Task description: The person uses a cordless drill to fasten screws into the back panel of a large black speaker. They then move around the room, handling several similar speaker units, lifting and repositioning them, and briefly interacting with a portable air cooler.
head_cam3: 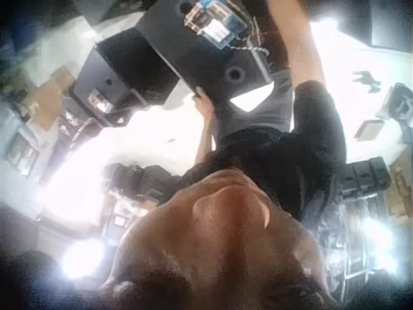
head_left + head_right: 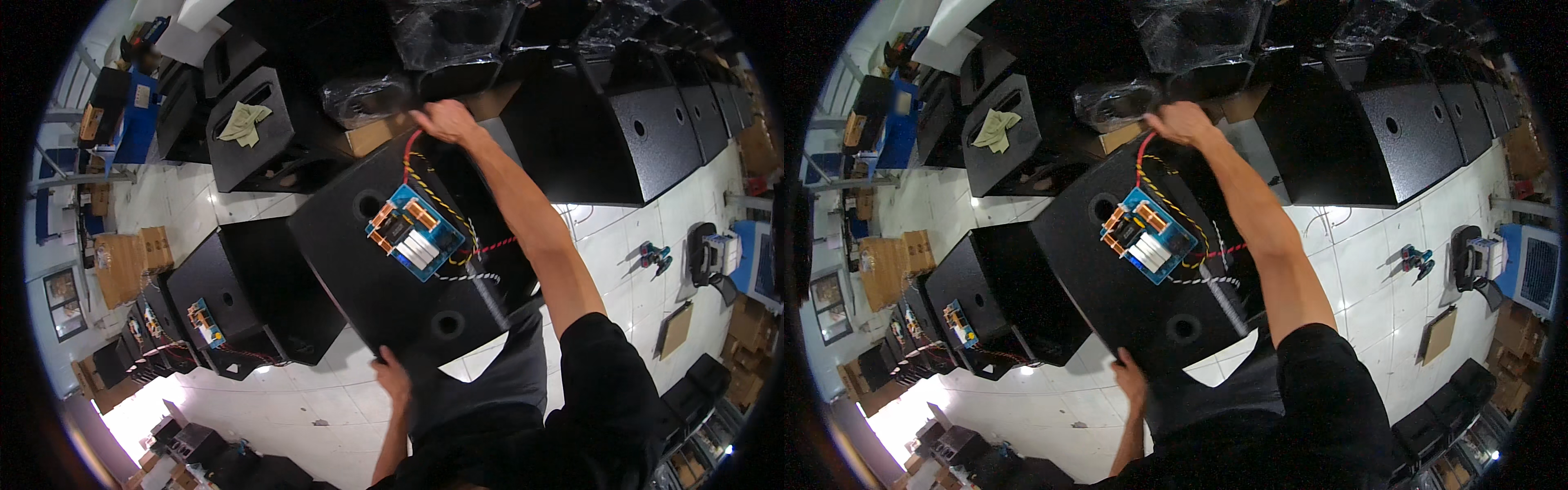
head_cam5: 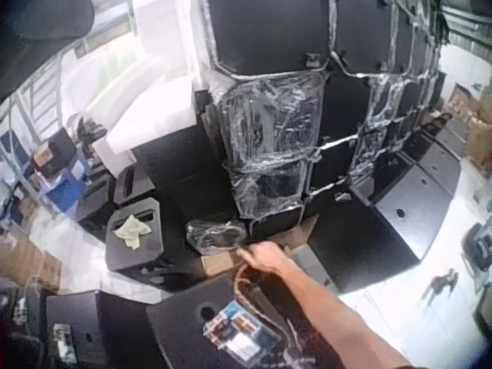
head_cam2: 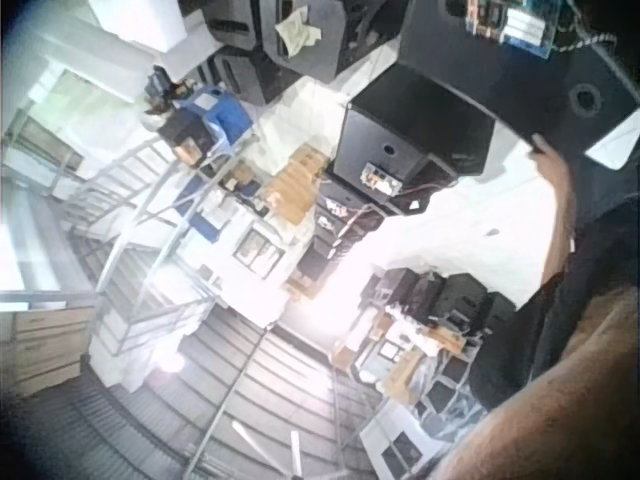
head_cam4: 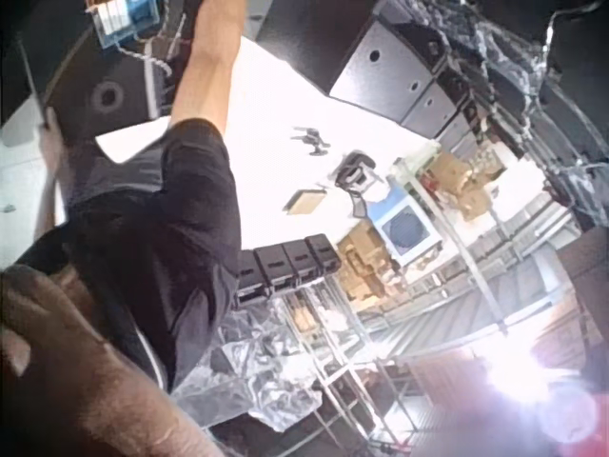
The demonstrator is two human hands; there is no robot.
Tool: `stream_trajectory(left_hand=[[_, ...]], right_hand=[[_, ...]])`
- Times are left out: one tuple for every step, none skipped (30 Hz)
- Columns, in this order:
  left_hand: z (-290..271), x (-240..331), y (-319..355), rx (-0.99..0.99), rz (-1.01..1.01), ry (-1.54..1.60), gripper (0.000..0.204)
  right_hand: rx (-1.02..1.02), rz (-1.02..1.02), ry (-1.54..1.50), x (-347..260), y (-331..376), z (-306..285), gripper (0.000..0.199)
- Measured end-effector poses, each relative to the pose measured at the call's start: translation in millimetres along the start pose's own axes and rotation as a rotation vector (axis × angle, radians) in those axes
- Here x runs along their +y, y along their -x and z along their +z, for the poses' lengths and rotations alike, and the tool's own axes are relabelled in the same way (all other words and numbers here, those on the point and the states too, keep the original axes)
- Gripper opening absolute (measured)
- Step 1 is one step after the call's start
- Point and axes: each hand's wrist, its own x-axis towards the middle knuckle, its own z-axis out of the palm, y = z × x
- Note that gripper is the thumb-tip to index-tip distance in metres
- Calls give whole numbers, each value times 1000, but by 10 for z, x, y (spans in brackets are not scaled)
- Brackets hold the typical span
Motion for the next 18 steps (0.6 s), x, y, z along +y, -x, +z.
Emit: stream_trajectory(left_hand=[[38, 67, 183, -108, -49, 29, 64], [207, -16, 289, -114, -33, 23, 65], [316, -120, 400, -169, -7, 56, 68], [399, -82, 541, -193, -33, 137, 69], [432, -61, 646, -214, -66, 220, 71], [419, -70, 653, -334, -26, 262, 73], [429, -107, 607, -446, 10, 317, 74], [419, -160, 537, -560, 46, 365, 76], [358, -242, 297, -667, -8, 203, 75], [242, -261, -25, -769, -53, 40, 75], [-1, -72, -234, -697, -128, 224, 71], [-30, -44, -610, -438, -120, 210, 60], [-107, 191, -842, -239, 393, 502, 54], [-398, 684, -947, -153, 328, 261, 51], [-425, 887, -1198, -42, 489, 437, 53], [-504, 1277, -1262, 197, 672, 311, 54], [-526, 1490, -1521, 296, 787, 200, 55], [-483, 1661, -1814, 225, 836, 183, 50]], right_hand=[[2, -61, -34, -74, -104, 65, 57], [-73, -74, -78, -181, -165, 38, 55], [-5, -157, -64, -276, -157, 54, 59], [67, -239, -38, -315, -134, 102, 63], [134, -328, -16, -387, -77, 79, 68], [232, -336, -12, -373, 19, 16, 71], [296, -315, -40, -458, 201, -157, 69], [358, -287, -71, -530, 495, -374, 68], [422, -207, -78, -496, 866, -556, 61], [465, -103, -171, -390, 1280, -701, 55], [490, 77, -131, -351, 1791, -866, 49], [624, 236, -109, -218, 2315, -857, 45], [697, 455, -131, -107, 2821, -750, 43], [746, 780, -226, -133, 3384, -637, 42], [764, 879, -224, -27, 3938, -363, 42], [701, 1014, -233, -41, 4452, -48, 44], [375, 1251, -605, -193, 4763, -27, 53], [391, 1346, -826, -411, 5011, 212, 54]])
